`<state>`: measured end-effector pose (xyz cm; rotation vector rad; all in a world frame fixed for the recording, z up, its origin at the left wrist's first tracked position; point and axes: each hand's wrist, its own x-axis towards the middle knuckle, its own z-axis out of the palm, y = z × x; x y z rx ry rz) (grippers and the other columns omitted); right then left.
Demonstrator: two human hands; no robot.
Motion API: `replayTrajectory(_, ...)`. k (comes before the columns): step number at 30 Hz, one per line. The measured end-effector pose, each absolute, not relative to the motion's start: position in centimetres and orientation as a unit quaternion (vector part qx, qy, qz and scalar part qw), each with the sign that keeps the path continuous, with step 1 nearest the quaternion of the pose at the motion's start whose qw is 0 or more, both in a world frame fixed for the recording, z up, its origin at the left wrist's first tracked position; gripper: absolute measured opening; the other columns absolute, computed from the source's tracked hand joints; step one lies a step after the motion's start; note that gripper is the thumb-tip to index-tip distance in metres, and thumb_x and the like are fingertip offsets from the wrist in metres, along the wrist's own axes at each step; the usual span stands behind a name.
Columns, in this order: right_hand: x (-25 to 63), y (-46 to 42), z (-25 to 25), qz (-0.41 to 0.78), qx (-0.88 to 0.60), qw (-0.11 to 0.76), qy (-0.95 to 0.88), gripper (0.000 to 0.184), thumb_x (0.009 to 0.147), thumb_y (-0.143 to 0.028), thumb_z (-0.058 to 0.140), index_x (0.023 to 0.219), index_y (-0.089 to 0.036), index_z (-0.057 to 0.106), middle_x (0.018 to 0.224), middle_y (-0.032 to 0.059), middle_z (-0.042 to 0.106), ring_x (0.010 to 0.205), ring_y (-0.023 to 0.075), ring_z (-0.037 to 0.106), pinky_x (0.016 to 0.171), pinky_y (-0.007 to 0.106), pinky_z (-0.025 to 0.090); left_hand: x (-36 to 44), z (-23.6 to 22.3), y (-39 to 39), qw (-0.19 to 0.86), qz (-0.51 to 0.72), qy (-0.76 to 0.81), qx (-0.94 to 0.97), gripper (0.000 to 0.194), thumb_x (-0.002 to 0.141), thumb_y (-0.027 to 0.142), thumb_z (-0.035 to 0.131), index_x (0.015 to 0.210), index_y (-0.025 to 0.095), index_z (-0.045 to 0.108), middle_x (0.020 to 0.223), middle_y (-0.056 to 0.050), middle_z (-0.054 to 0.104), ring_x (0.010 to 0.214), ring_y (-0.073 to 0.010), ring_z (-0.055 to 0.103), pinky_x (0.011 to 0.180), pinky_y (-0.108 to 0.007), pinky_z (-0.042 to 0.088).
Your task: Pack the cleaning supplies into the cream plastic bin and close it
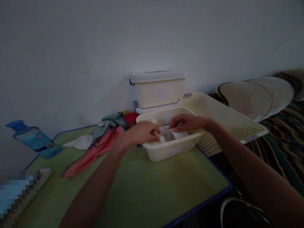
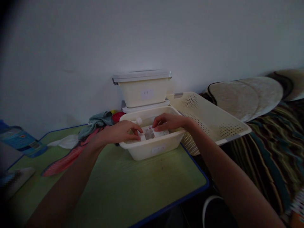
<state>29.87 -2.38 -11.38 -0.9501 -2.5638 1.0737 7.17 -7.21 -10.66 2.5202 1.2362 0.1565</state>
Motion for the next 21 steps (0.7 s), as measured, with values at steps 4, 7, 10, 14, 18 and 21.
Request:
replayTrajectory(4, 29.5, -2.6, -11.3, 0.334, -0.322, 0.148, -0.873, 0.025, 0.070, -0.037, 0.061, 0.080, -0.015, 0.067, 0.077, 0.0025, 0.065, 0.070, 0.0113, 0.056, 0.067, 0.025, 0.044, 7.0, -11.2, -7.1, 0.193, 0.099, 0.424, 0.879, 0.032, 0.071, 0.025, 0.058, 0.100, 0.013, 0.066, 0.087, -0.008, 0.071, 0.081, -0.0199, 0.064, 0.074, -0.028, 0.044)
replayTrajectory(7, 29.3, -2.7, -11.1, 0.328, -0.381, 0.251, -0.827, 0.021, 0.064, -0.035, 0.064, 0.069, -0.015, 0.066, 0.065, 0.0012, 0.063, 0.060, 0.0108, 0.053, 0.058, 0.024, 0.042, 6.9, -11.8, -7.1, 0.222, 0.151, 0.419, 0.867, 0.029, 0.070, 0.023, 0.060, 0.097, 0.014, 0.066, 0.086, -0.007, 0.071, 0.081, -0.0194, 0.065, 0.078, -0.030, 0.045)
replayTrajectory(10, 29.8, -2.2, -10.8, 0.300, -0.431, 0.363, -0.770, 0.018, 0.060, -0.032, 0.065, 0.062, -0.015, 0.063, 0.059, 0.0006, 0.060, 0.055, 0.0109, 0.051, 0.056, 0.025, 0.041, 7.0, -12.3, -7.2, 0.240, 0.265, 0.400, 0.844, 0.028, 0.065, 0.022, 0.065, 0.092, 0.015, 0.065, 0.085, -0.006, 0.070, 0.080, -0.0183, 0.064, 0.077, -0.030, 0.047)
replayTrajectory(14, 31.0, 0.0, -8.7, 0.221, -0.469, 0.488, -0.702, 0.019, 0.067, -0.034, 0.057, 0.070, -0.015, 0.060, 0.068, 0.0032, 0.061, 0.061, 0.0128, 0.053, 0.060, 0.027, 0.042, 6.8, -10.7, -5.6, 0.157, 0.538, 0.417, 0.715, 0.036, 0.061, 0.019, 0.068, 0.096, 0.014, 0.061, 0.097, -0.008, 0.066, 0.088, -0.0184, 0.061, 0.082, -0.033, 0.047)
replayTrajectory(18, 31.4, 2.9, -5.9, 0.165, -0.485, 0.584, -0.629, 0.024, 0.075, -0.030, 0.044, 0.083, -0.014, 0.060, 0.089, 0.0081, 0.063, 0.079, 0.0152, 0.056, 0.075, 0.031, 0.042, 5.7, -7.1, -1.9, 0.028, 0.683, 0.428, 0.591, 0.053, 0.056, 0.017, 0.072, 0.107, 0.016, 0.055, 0.114, -0.009, 0.058, 0.108, -0.0218, 0.052, 0.092, -0.038, 0.042)
replayTrajectory(21, 31.1, 4.6, -4.9, 0.147, -0.494, 0.615, -0.597, 0.029, 0.077, -0.029, 0.040, 0.083, -0.013, 0.062, 0.091, 0.0090, 0.064, 0.087, 0.0177, 0.055, 0.081, 0.034, 0.040, 4.9, -5.2, 0.9, 0.049, 0.693, 0.441, 0.568, 0.061, 0.055, 0.020, 0.075, 0.113, 0.015, 0.054, 0.125, -0.012, 0.051, 0.118, -0.0230, 0.045, 0.102, -0.037, 0.033)
